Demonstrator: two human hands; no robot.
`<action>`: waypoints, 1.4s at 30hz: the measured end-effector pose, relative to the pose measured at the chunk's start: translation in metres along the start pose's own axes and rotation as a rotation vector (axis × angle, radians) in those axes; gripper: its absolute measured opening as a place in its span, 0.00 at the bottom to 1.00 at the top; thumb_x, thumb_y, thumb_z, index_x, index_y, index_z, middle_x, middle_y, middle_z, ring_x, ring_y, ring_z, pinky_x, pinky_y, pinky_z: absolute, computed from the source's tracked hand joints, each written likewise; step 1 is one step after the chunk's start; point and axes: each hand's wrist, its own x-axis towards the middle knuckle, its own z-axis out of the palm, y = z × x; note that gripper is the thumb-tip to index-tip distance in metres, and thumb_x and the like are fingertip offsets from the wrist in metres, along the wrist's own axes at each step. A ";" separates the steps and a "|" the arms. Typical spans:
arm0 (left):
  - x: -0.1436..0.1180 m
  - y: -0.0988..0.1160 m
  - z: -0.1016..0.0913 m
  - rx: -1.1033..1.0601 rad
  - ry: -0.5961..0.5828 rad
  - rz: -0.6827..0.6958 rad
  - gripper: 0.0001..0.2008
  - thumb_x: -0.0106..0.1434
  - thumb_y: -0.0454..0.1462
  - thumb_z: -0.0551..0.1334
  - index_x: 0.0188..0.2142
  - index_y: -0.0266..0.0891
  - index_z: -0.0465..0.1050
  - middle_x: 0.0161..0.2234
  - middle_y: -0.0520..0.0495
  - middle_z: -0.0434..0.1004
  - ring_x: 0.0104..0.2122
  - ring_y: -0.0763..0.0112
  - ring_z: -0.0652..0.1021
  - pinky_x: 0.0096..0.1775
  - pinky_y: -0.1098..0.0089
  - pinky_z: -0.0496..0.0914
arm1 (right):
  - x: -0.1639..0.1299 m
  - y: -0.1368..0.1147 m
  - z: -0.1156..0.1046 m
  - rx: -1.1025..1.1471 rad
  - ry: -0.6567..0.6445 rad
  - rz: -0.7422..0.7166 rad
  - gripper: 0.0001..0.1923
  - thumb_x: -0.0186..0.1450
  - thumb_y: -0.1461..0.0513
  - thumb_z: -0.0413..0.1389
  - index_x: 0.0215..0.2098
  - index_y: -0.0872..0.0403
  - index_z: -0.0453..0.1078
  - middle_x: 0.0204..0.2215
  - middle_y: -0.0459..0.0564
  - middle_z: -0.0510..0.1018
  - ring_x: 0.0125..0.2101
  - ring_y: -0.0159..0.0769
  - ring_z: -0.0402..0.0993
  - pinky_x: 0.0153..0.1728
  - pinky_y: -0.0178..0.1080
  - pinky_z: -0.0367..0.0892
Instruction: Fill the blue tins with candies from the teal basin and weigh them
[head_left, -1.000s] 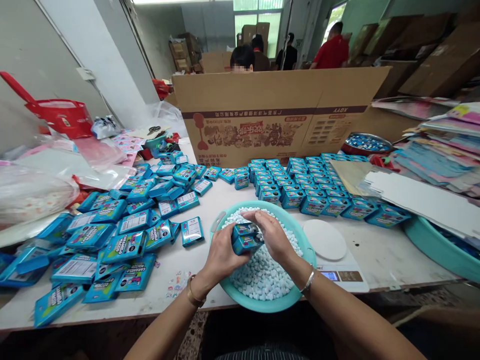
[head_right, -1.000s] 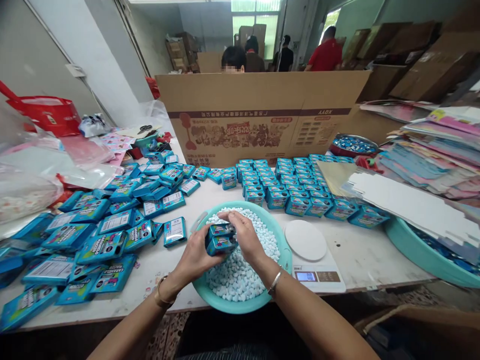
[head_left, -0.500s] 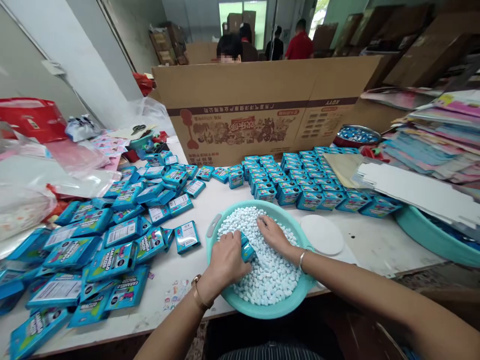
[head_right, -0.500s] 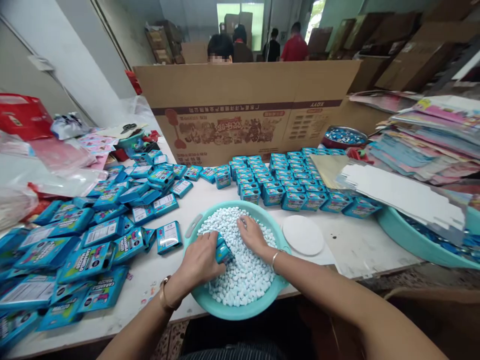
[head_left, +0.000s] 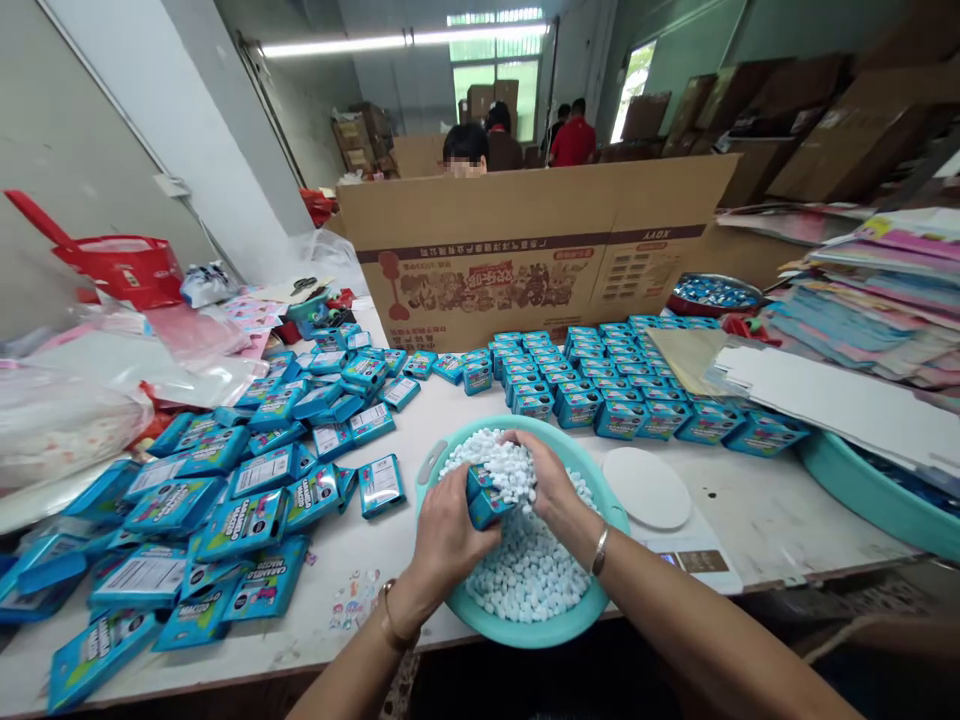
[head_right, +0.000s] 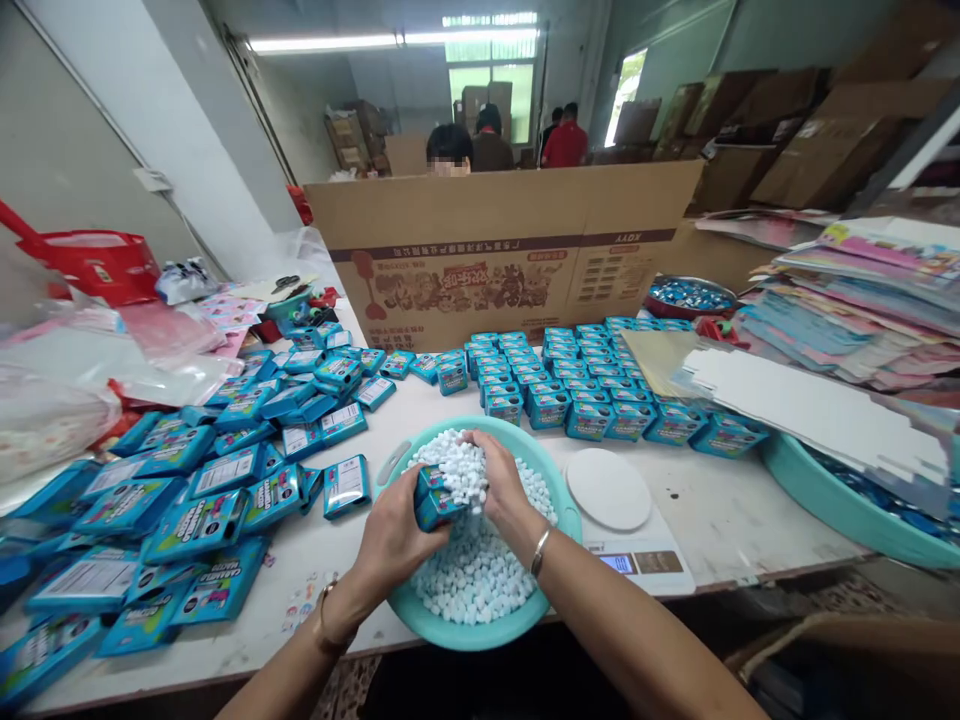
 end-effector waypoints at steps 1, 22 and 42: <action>0.000 0.002 -0.001 -0.002 -0.011 0.000 0.34 0.48 0.37 0.66 0.56 0.40 0.61 0.53 0.39 0.75 0.53 0.49 0.76 0.54 0.51 0.70 | -0.002 -0.004 0.001 -0.012 0.007 -0.011 0.10 0.53 0.53 0.62 0.27 0.52 0.76 0.29 0.49 0.81 0.35 0.43 0.77 0.43 0.43 0.70; 0.006 0.010 -0.010 -0.097 -0.007 -0.045 0.34 0.47 0.40 0.70 0.54 0.37 0.65 0.45 0.41 0.79 0.45 0.50 0.79 0.48 0.55 0.72 | -0.017 -0.034 0.016 -0.094 -0.107 -0.093 0.15 0.55 0.49 0.61 0.23 0.51 0.75 0.27 0.49 0.80 0.35 0.42 0.75 0.47 0.45 0.67; 0.008 0.005 -0.009 0.022 0.041 0.084 0.34 0.46 0.40 0.71 0.53 0.38 0.67 0.45 0.42 0.79 0.45 0.49 0.78 0.50 0.51 0.71 | -0.022 -0.029 0.008 -0.153 -0.202 -0.130 0.19 0.61 0.46 0.57 0.33 0.52 0.79 0.37 0.51 0.82 0.44 0.43 0.74 0.53 0.46 0.63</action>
